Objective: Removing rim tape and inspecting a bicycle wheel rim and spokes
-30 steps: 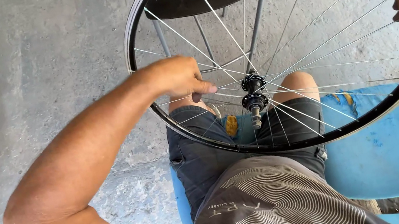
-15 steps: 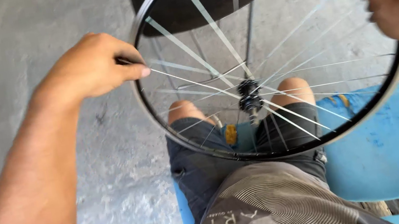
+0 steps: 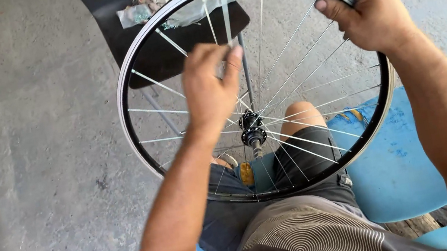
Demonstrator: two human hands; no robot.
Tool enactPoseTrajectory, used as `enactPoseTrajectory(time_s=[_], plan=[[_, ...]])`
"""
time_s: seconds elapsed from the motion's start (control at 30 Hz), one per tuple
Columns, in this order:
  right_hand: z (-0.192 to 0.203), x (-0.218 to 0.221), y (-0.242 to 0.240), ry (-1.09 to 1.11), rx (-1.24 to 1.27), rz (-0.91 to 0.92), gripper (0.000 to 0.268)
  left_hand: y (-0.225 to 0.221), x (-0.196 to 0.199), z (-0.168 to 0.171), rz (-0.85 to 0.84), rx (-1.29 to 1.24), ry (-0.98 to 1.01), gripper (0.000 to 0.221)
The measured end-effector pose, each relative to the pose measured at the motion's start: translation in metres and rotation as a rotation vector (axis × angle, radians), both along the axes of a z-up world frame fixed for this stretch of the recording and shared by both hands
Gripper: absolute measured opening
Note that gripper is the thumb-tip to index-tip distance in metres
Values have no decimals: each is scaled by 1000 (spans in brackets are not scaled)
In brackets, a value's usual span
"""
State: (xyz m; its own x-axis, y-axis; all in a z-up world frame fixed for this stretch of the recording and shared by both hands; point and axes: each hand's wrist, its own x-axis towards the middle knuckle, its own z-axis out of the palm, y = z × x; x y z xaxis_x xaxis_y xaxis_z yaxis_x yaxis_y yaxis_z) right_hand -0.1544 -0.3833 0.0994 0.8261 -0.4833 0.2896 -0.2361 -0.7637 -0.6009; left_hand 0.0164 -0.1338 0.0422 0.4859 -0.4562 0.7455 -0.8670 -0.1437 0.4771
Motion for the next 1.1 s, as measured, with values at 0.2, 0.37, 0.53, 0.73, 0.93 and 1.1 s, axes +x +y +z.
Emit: enactPoseTrajectory(time_s=[0.2, 0.37, 0.53, 0.73, 0.93, 1.1], plan=[[11, -5, 10, -18, 60, 24, 25, -3, -17, -6, -56, -97, 177, 28], [27, -9, 27, -58, 179, 34, 26, 6, -10, 19, -132, -245, 222, 21], [57, 8, 50, 12, 267, 432, 30, 64, 22, 55, -196, -281, 185, 29], [-3, 173, 40, 33, 360, 550, 32, 115, 55, 25, 10, -326, 291, 16], [-169, 394, 5, 14, -306, 940, 34, 125, 80, 13, -30, -390, 411, 13], [-242, 515, 17, -125, -1220, 647, 5, 139, 110, 1, 30, -378, 471, 16]])
